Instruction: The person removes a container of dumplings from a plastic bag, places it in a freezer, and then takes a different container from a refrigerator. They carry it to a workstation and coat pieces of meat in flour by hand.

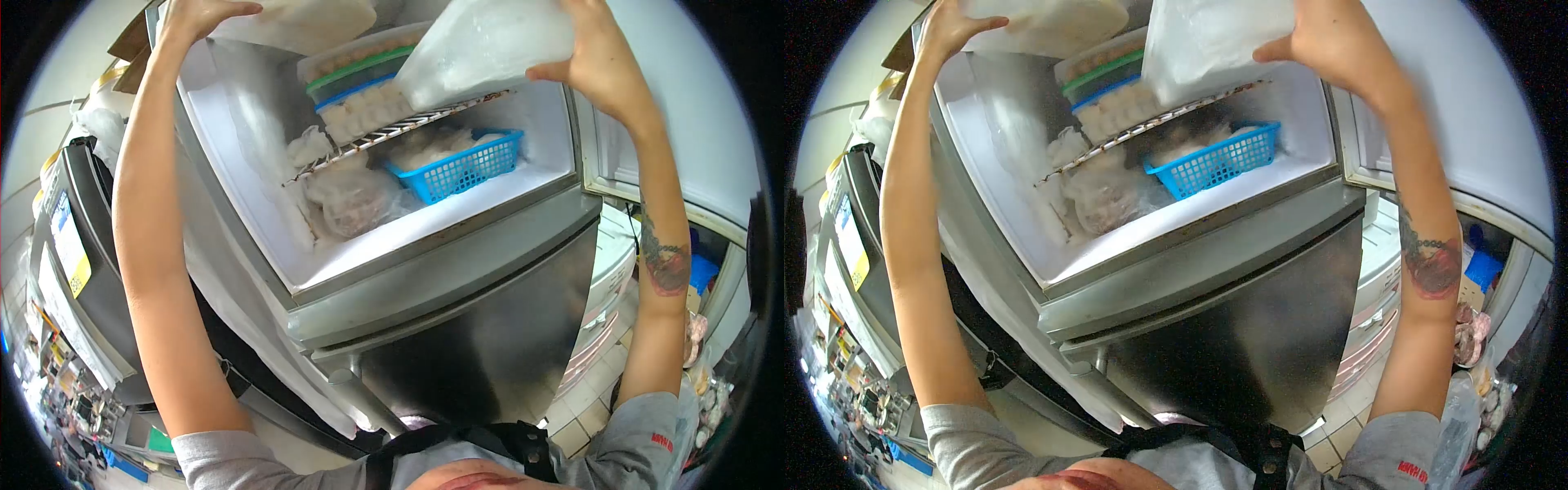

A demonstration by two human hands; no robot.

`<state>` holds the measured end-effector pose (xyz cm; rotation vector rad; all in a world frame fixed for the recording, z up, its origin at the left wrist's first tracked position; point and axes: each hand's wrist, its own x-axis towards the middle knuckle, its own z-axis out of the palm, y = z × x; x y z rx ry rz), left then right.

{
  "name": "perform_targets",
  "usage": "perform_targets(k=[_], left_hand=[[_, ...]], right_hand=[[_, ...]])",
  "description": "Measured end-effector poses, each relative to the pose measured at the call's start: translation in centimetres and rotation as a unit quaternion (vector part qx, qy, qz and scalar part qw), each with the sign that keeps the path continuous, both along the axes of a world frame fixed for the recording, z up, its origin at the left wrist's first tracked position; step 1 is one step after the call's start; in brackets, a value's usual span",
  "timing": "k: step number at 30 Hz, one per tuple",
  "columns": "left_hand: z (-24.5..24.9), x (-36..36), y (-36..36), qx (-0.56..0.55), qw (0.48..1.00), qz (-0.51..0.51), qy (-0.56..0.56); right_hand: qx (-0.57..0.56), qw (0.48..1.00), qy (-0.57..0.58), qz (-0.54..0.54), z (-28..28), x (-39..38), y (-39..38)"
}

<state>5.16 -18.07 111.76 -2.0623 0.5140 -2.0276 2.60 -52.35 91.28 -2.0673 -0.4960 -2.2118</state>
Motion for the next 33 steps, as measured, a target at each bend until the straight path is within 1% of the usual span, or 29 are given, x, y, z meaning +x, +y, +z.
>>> perform_targets(k=[1, 3, 4, 5, 6, 8, 9, 11, 12, 14, 15, 18, 19, 21, 25, 27, 29, 31, 32, 33], left_hand=[[0.3, 0.2, 0.4, 0.017, 0.998, 0.016, -0.055], [0.7, 0.2, 1.0, 0.012, 0.997, 0.009, -0.074], [0.5, -0.1, 1.0, 0.008, 0.997, 0.007, -0.082], [-0.3, -1.0, 0.6, -0.007, 0.998, -0.017, -0.058], [-0.2, -0.8, 1.0, 0.003, 0.997, -0.028, -0.078], [-0.2, -1.1, 1.8, 0.026, 0.992, -0.045, -0.118], [-0.1, -1.5, 2.1, 0.011, 0.993, -0.045, -0.107], [-0.8, -3.2, 1.5, -0.019, 0.995, -0.046, -0.088], [-0.5, -3.3, 1.8, -0.001, 0.993, -0.048, -0.106], [-0.5, -3.9, 2.2, 0.033, 0.988, -0.051, -0.144], [-0.7, -4.1, 2.2, -0.004, 0.994, -0.067, -0.088], [-0.8, -3.5, 2.1, -0.026, 0.992, -0.037, -0.117], [-1.4, -3.7, 1.5, -0.031, 0.992, -0.025, -0.123], [-2.7, -4.3, -0.6, -0.039, 0.990, -0.002, -0.134], [-4.5, -4.2, -3.6, -0.019, 0.987, -0.018, -0.161], [-4.5, -4.0, -4.5, -0.017, 0.987, -0.006, -0.159], [-5.0, -4.0, -4.9, -0.014, 0.986, 0.018, -0.164], [-5.9, -3.5, -4.8, -0.008, 0.984, 0.045, -0.174], [-4.5, -1.0, -2.1, 0.037, 0.968, 0.091, -0.233], [-3.0, 2.1, 0.7, 0.086, 0.945, 0.128, -0.288]], right_hand=[[0.002, 1.000, 0.010, 0.006, -0.3, -0.2, 0.1], [0.069, 0.996, 0.058, 0.021, -1.3, -1.1, 1.0], [0.069, 0.995, 0.065, 0.017, -1.4, -1.0, 0.8], [0.068, 0.995, 0.074, 0.016, -1.4, -0.7, 0.5], [0.066, 0.994, 0.083, 0.015, -1.6, -0.5, 0.4], [0.041, 0.999, -0.004, 0.003, -3.0, -0.2, 0.9], [0.029, 0.998, -0.050, -0.004, -3.5, -0.2, 1.0], [-0.015, 0.998, -0.066, 0.008, -4.4, -0.2, -0.1], [-0.038, 0.996, -0.075, 0.013, -4.7, -0.6, -0.8], [-0.017, 0.996, -0.085, 0.029, -5.5, -2.2, -1.9], [-0.007, 0.995, -0.088, 0.039, -6.1, -3.0, -2.4], [0.025, 0.991, -0.065, 0.118, -7.2, -6.0, -5.1], [0.021, 0.991, -0.082, 0.103, -7.9, -6.5, -6.3], [0.062, 0.993, -0.037, 0.091, -9.4, -8.9, -7.7], [0.114, 0.983, 0.019, 0.141, -14.0, -13.8, -8.6], [0.124, 0.979, 0.033, 0.157, -16.3, -15.5, -9.3], [0.128, 0.981, 0.036, 0.145, -18.3, -16.9, -9.9], [0.069, 0.994, 0.024, 0.084, -19.5, -18.3, -10.5], [0.041, 0.998, 0.023, 0.050, -20.1, -19.3, -11.0], [0.009, 0.998, 0.017, 0.061, -20.7, -19.8, -11.2]])
